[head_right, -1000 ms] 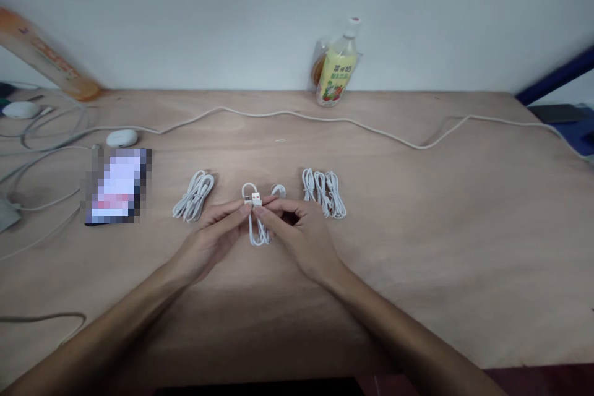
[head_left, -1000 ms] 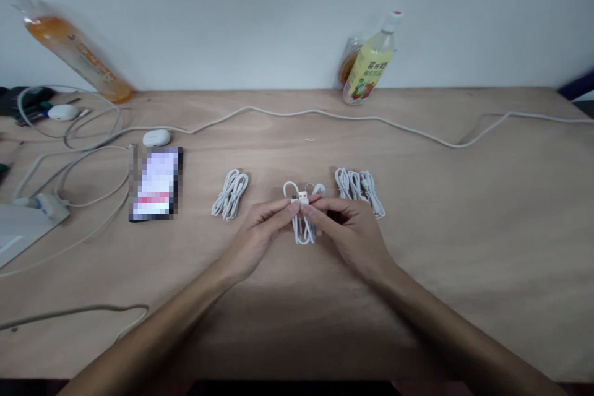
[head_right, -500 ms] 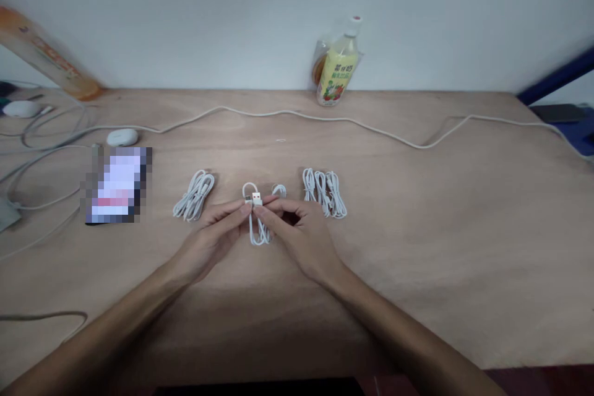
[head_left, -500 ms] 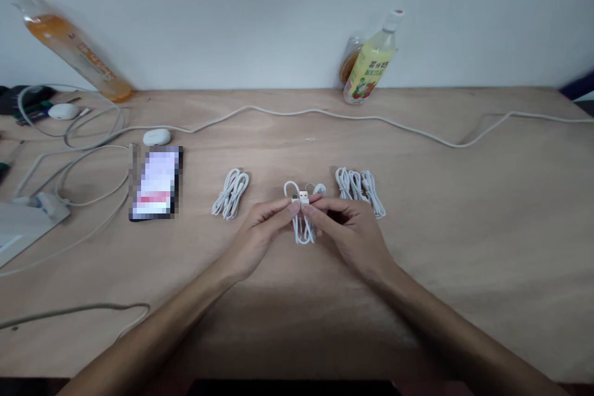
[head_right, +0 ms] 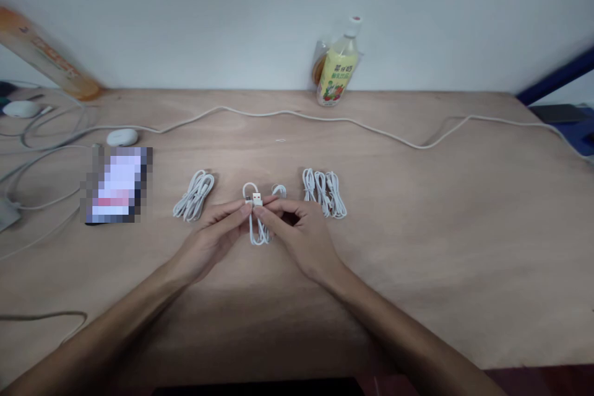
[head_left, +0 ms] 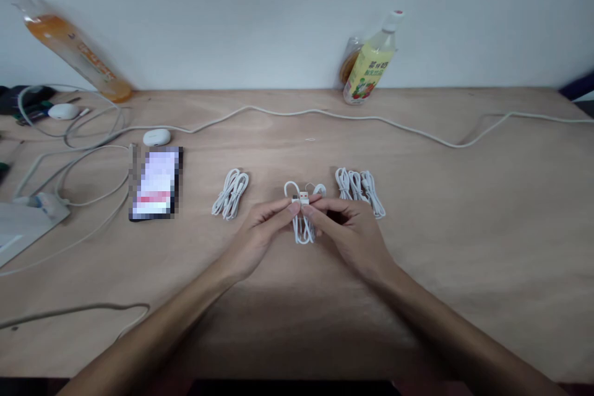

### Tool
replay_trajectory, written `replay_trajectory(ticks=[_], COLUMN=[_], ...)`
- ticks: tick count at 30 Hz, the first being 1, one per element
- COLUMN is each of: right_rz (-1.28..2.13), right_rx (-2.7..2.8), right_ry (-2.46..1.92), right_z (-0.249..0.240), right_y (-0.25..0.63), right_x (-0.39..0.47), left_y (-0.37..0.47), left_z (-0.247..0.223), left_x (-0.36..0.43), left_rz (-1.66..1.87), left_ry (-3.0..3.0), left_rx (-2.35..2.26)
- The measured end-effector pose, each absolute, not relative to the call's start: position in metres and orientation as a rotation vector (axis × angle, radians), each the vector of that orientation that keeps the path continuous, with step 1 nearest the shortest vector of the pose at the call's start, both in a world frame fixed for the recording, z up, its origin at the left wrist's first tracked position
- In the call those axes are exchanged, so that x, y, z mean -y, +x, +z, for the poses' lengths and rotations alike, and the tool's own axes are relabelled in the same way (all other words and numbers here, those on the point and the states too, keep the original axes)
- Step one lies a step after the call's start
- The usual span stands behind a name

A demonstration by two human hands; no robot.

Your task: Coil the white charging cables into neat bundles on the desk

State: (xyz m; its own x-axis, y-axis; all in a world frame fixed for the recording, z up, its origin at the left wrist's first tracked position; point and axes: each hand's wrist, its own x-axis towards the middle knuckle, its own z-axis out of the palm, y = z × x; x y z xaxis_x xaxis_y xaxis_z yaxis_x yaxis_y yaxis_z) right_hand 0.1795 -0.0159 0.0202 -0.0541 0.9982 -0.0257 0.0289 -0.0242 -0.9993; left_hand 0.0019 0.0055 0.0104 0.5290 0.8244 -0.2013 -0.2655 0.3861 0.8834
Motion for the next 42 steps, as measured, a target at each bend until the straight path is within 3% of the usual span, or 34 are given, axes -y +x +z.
replay_trajectory(ticks=[42], right_rz=[1.234], right_rx=[1.278], right_ry=[-1.249], right_z=[0.0158], right_y=[0.181], right_x=[0.0159], left_y=[0.0014], left_z=[0.0039], left_x=[-0.0058], left_rz=[0.776], left_ry=[0.925], left_rx=[-0.68])
